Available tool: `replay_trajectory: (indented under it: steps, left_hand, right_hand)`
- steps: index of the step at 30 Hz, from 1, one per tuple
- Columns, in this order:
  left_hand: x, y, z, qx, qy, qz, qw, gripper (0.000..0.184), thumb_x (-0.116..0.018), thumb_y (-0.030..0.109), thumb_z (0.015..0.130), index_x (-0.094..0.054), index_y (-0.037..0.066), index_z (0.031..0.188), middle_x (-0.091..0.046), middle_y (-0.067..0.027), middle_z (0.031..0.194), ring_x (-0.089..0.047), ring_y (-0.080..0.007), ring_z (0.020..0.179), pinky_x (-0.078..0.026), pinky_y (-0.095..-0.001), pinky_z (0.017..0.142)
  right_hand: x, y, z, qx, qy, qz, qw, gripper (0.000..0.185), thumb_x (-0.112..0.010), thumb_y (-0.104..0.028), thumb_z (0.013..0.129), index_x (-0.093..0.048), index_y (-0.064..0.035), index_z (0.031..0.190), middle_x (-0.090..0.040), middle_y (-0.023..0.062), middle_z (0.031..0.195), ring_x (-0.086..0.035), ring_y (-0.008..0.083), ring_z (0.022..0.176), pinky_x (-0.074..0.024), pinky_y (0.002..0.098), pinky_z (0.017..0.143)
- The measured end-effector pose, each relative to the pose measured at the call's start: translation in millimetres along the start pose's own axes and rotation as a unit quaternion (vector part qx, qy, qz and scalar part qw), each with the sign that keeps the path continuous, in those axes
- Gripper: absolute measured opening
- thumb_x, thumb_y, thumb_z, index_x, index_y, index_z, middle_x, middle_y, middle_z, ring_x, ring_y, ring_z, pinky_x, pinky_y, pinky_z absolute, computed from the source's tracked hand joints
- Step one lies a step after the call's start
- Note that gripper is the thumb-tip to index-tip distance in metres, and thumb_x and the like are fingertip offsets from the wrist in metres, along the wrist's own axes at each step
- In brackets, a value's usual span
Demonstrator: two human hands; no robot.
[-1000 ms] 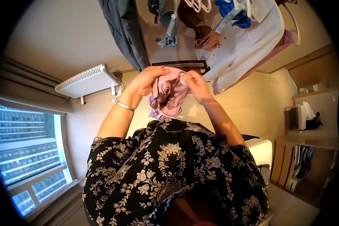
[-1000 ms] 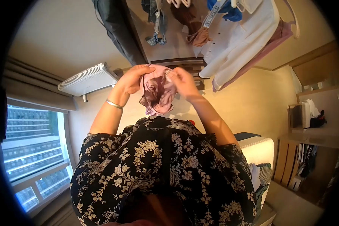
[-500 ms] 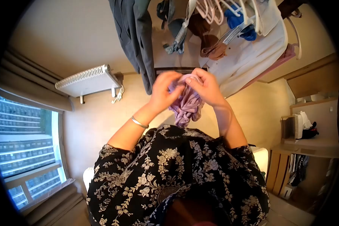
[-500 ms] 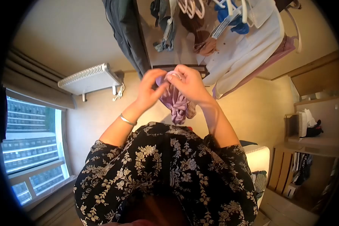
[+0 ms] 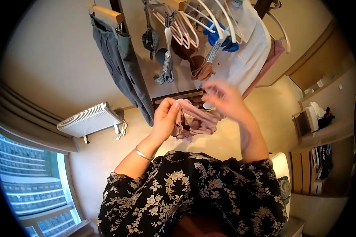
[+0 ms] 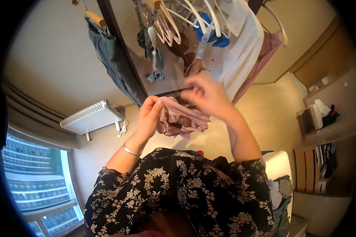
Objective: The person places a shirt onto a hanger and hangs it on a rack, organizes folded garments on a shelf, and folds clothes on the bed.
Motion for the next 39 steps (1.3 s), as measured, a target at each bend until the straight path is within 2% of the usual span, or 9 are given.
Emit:
replay_trajectory:
  steps: [5, 10, 13, 18, 22, 24, 27, 29, 39]
  left_hand:
    - [-39.4, -13.1, -12.5, 0.04, -0.057, 0.07, 0.995, 0.02, -0.052, 0.02, 0.093, -0.049, 0.004, 0.081, -0.05, 0.0031, 0.061, -0.044, -0.0025, 0.052, -0.036, -0.0185, 0.047]
    - [-49.1, 0.8, -22.0, 0.036, -0.06, 0.013, 0.997, 0.015, -0.052, 0.017, 0.093, -0.05, 0.004, 0.084, -0.048, 0.0061, 0.068, -0.038, -0.0001, 0.059, -0.033, -0.0164, 0.052]
    - [-50.7, 12.7, -29.4, 0.064, -0.055, 0.012, 0.996, 0.014, -0.054, 0.014, 0.092, -0.05, 0.004, 0.083, -0.049, 0.0065, 0.069, -0.038, 0.0003, 0.061, -0.033, -0.0166, 0.054]
    - [-47.7, 21.1, -33.9, 0.058, -0.063, 0.022, 0.996, 0.013, -0.056, 0.013, 0.09, -0.052, 0.004, 0.082, -0.052, 0.005, 0.069, -0.043, -0.0008, 0.059, -0.036, -0.0164, 0.053]
    - [-42.8, 22.9, -31.8, 0.058, -0.055, 0.025, 0.996, 0.012, -0.057, 0.014, 0.09, -0.053, 0.004, 0.083, -0.053, 0.0053, 0.07, -0.042, 0.0001, 0.059, -0.034, -0.0154, 0.052]
    - [-39.9, 26.8, -28.4, 0.051, -0.043, 0.054, 0.996, 0.015, -0.055, 0.012, 0.09, -0.053, 0.004, 0.079, -0.052, 0.006, 0.064, -0.041, 0.0005, 0.055, -0.034, -0.0163, 0.049]
    - [-30.0, 31.2, -21.5, 0.045, -0.007, 0.055, 0.997, 0.014, -0.056, 0.013, 0.09, -0.056, 0.002, 0.08, -0.056, 0.004, 0.067, -0.045, -0.0005, 0.056, -0.036, -0.0165, 0.05]
    - [-17.9, 30.4, -12.4, 0.027, 0.016, 0.056, 0.998, 0.014, -0.058, 0.012, 0.089, -0.058, 0.0, 0.082, -0.057, 0.004, 0.069, -0.045, -0.0006, 0.058, -0.037, -0.0164, 0.051]
    - [1.2, 38.2, 44.4, -0.008, 0.026, 0.22, 0.975, 0.018, -0.062, 0.014, 0.086, -0.064, -0.004, 0.089, -0.06, 0.0012, 0.075, -0.05, -0.0037, 0.066, -0.041, -0.018, 0.058]
  right_hand:
    - [99.2, -48.5, 74.9, 0.173, 0.266, -0.043, 0.947, 0.029, -0.067, -0.022, 0.08, -0.06, -0.0028, 0.1, -0.063, 0.009, 0.09, -0.061, 0.0154, 0.079, -0.0484, 0.0271, 0.07]
    - [113.4, -62.8, 143.5, 0.045, 0.265, -0.242, 0.932, 0.046, -0.063, -0.027, 0.077, -0.055, -0.0075, 0.118, -0.063, 0.0213, 0.102, -0.062, 0.0321, 0.088, -0.049, 0.0387, 0.078]
    - [109.5, -33.8, 184.7, -0.056, 0.224, -0.371, 0.899, 0.032, -0.057, -0.025, 0.084, -0.059, -0.005, 0.109, -0.065, 0.0152, 0.093, -0.063, 0.0239, 0.085, -0.049, 0.0332, 0.076]
    - [119.2, -26.0, 191.2, -0.01, 0.226, -0.244, 0.943, 0.028, -0.052, -0.024, 0.084, -0.063, -0.0046, 0.1, -0.064, 0.0189, 0.088, -0.061, 0.0362, 0.082, -0.0472, 0.0438, 0.077]
    - [139.9, -61.9, 171.6, 0.072, 0.321, -0.302, 0.895, 0.029, -0.057, -0.027, 0.084, -0.063, -0.0101, 0.106, -0.065, 0.0132, 0.076, -0.064, 0.0238, 0.07, -0.049, 0.0344, 0.066]
    - [141.1, -54.6, 153.9, 0.026, 0.289, -0.19, 0.938, 0.025, -0.059, -0.022, 0.08, -0.065, -0.0025, 0.094, -0.065, 0.0201, 0.088, -0.062, 0.0352, 0.086, -0.048, 0.0398, 0.075]
    - [153.6, -47.7, 86.8, -0.025, 0.328, -0.119, 0.937, 0.032, -0.06, -0.027, 0.084, -0.061, -0.0078, 0.109, -0.061, 0.0062, 0.069, -0.059, 0.0115, 0.064, -0.0475, 0.0268, 0.061]
    - [157.8, -32.2, 36.1, -0.031, 0.353, -0.122, 0.927, 0.03, -0.058, -0.023, 0.084, -0.06, -0.004, 0.107, -0.065, 0.0138, 0.081, -0.063, 0.0225, 0.076, -0.0476, 0.0331, 0.069]
    - [125.9, 16.1, -236.9, -0.16, 0.358, 0.025, 0.919, 0.027, -0.053, -0.006, 0.089, -0.056, 0.0036, 0.114, -0.047, -0.0043, 0.065, -0.038, 0.0019, 0.056, -0.0276, 0.0172, 0.049]
Point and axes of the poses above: each hand's wrist, its own z-axis towards the middle knuckle, its own x-axis out of the back of the hand, y = z × x, the point moved 10 cm from there along z, towards the middle knuckle
